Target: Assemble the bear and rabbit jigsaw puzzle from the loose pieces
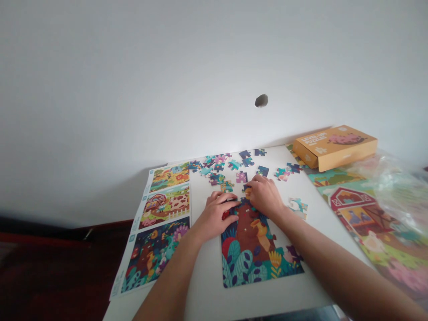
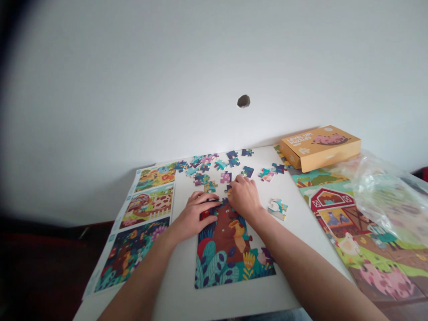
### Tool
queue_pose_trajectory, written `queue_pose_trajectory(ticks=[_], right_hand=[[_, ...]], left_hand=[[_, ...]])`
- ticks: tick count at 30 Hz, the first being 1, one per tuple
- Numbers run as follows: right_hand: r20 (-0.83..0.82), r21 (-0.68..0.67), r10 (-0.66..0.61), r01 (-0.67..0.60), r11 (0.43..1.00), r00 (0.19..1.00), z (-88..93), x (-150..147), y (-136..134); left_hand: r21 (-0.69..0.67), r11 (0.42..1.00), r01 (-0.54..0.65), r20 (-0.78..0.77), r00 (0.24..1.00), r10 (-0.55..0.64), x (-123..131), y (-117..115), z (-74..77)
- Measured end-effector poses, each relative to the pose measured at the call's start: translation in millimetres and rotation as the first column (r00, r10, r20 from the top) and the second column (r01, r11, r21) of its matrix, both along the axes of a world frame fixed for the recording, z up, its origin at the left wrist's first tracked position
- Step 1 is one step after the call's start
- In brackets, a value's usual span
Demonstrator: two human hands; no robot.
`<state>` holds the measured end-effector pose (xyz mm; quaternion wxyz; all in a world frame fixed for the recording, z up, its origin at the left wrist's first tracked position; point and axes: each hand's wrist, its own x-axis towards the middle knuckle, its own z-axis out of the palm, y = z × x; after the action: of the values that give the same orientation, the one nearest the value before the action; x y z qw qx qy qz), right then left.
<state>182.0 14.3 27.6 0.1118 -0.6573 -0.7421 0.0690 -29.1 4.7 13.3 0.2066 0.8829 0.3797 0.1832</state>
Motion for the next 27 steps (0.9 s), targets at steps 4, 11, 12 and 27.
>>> queue_pose_trajectory(ticks=[4, 11, 12, 27], right_hand=[[0.024, 0.013, 0.013, -0.013, 1.000, 1.000, -2.6, 0.0, -0.4], [0.010, 0.031, 0.022, -0.022, 0.999, 1.000, -4.1, 0.0, -0.7], [0.008, 0.024, 0.019, -0.019, 1.000, 1.000, -4.0, -0.1, -0.6], [-0.017, 0.025, 0.038, -0.037, 0.999, 0.999, -5.9, -3.0, -3.5]], left_hand=[[-0.012, 1.000, 0.004, -0.009, 1.000, -0.004, 0.1, 0.6, 0.1], [-0.037, 0.999, 0.009, -0.023, 1.000, -0.010, -0.4, -1.5, 4.4], [-0.041, 0.999, 0.015, -0.023, 1.000, -0.016, -0.6, -1.8, 5.1], [0.190, 0.934, -0.303, -0.058, 0.946, 0.319, -10.2, 10.2, -7.0]])
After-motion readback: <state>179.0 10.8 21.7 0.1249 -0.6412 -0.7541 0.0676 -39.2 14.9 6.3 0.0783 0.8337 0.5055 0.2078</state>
